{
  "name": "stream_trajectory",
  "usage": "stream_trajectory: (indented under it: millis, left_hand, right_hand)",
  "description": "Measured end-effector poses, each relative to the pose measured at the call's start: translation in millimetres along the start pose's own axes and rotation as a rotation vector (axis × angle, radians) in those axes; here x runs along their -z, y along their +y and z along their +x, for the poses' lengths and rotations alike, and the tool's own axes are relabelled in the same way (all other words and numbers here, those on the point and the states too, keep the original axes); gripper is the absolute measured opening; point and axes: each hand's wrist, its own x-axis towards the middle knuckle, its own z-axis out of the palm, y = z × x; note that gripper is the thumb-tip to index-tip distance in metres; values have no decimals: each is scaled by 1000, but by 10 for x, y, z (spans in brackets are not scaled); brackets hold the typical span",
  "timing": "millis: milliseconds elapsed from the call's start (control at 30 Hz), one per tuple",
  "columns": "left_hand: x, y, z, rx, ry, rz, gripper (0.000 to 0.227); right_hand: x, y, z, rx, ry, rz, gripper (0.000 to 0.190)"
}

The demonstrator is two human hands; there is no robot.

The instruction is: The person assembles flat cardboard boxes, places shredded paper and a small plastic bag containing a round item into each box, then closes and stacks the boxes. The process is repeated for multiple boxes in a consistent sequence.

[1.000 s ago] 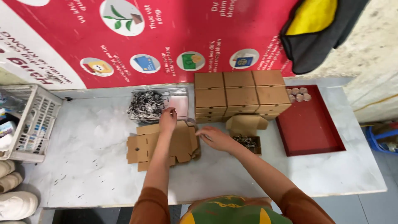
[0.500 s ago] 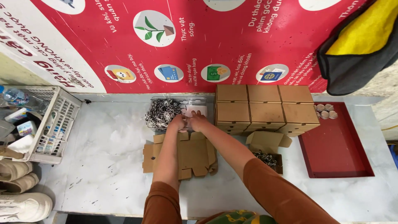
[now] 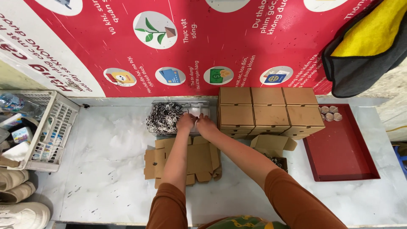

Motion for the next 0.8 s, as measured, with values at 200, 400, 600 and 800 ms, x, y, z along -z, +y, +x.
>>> stream_trajectory:
  millis: [200,400,600,800]
  left_hand:
    - [-584,-277,543,-91,25,-256,41]
    - [-668,-336,681,-211,-6,-711,52]
    - [-270,-184,325,-253,137,-583,26]
    - [-134,-433,449,-296,145,-1019,19]
  right_hand:
    - [138,22,-107,37,52,44,32]
    - [-82,87,-71,29,93,123,30]
    - [78,-18,-271,68,142,78,37]
    - [127,16,-383,69,136,135,60]
